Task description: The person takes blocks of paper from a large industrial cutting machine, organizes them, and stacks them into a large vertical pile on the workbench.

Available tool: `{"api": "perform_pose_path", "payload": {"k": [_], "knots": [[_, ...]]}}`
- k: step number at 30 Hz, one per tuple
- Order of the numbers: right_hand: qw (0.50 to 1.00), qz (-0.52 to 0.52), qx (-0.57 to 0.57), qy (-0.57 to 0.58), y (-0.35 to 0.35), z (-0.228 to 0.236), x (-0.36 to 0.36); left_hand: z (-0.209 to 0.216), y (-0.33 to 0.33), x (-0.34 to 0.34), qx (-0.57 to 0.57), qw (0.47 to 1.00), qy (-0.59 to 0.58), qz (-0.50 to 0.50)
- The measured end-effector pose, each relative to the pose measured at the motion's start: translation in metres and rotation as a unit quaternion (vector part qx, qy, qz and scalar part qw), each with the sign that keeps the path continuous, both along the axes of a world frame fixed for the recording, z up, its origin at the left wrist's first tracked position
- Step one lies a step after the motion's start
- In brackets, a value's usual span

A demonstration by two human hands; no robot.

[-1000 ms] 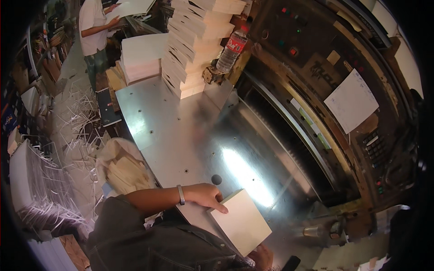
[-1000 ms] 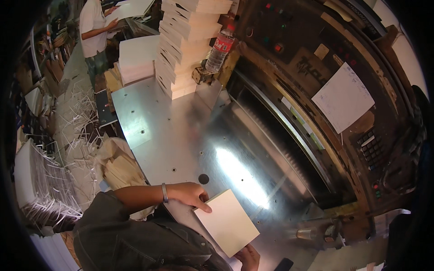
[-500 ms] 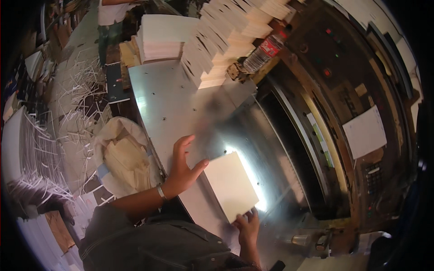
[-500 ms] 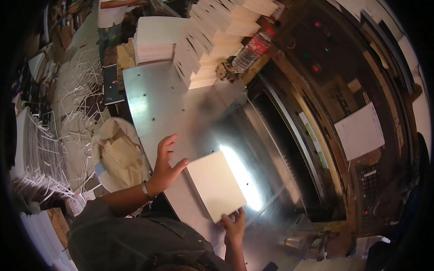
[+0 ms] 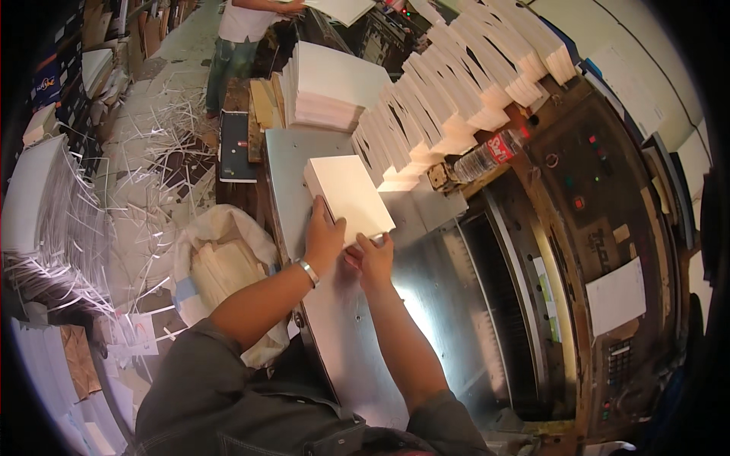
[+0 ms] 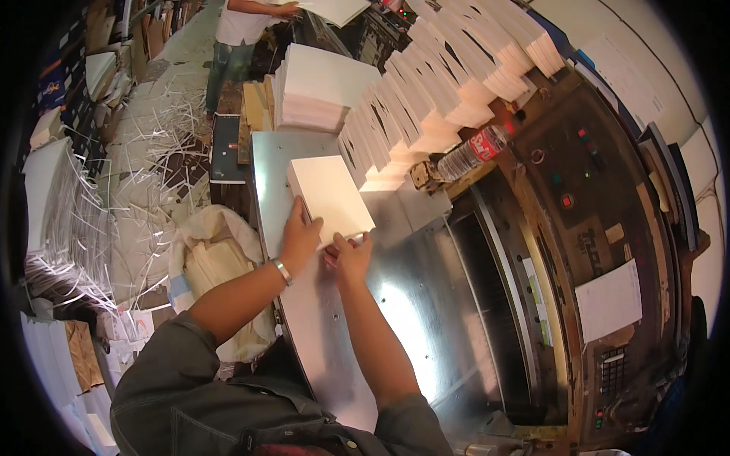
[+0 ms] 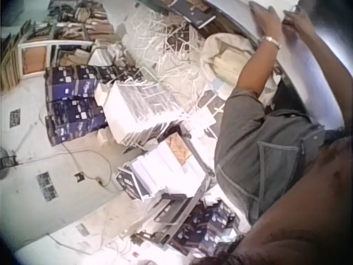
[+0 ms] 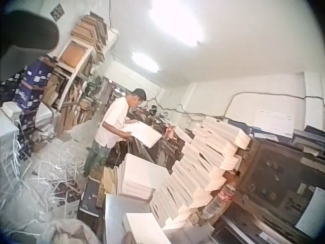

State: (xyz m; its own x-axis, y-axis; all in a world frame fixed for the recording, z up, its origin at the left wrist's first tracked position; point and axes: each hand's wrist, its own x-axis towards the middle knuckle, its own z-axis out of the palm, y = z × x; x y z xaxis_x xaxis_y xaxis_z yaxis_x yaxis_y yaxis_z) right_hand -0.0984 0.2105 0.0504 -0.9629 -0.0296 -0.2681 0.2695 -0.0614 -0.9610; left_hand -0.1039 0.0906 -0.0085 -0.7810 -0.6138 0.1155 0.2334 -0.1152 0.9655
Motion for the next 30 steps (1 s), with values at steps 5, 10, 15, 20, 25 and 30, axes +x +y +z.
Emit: {"api": "perform_pose_path", "payload": {"k": [5,10,15,20,25,30], "knots": [[0.994,0.092,-0.005,0.067,-0.025,-0.017,-0.026,0.034,-0.054,-0.051,-0.002,1.000,-0.019,-0.010],[0.971,0.164,0.002,0.174,-0.001,-0.031,0.036,0.022,-0.089,-0.092,0.002,0.999,-0.041,0.015],[0.955,0.216,0.081,0.183,0.071,-0.018,0.131,0.008,-0.086,-0.121,-0.045,0.998,-0.017,0.029],[0.962,0.166,0.082,0.201,0.092,-0.016,0.170,0.021,-0.087,-0.123,-0.044,0.999,-0.024,-0.017],[0.957,0.167,0.111,0.210,0.087,-0.017,0.168,0.022,-0.088,-0.123,-0.044,0.998,-0.032,-0.029],[0.948,0.158,0.135,0.242,0.080,-0.014,0.167,0.020,-0.094,-0.125,-0.009,0.999,-0.021,-0.035]]}}
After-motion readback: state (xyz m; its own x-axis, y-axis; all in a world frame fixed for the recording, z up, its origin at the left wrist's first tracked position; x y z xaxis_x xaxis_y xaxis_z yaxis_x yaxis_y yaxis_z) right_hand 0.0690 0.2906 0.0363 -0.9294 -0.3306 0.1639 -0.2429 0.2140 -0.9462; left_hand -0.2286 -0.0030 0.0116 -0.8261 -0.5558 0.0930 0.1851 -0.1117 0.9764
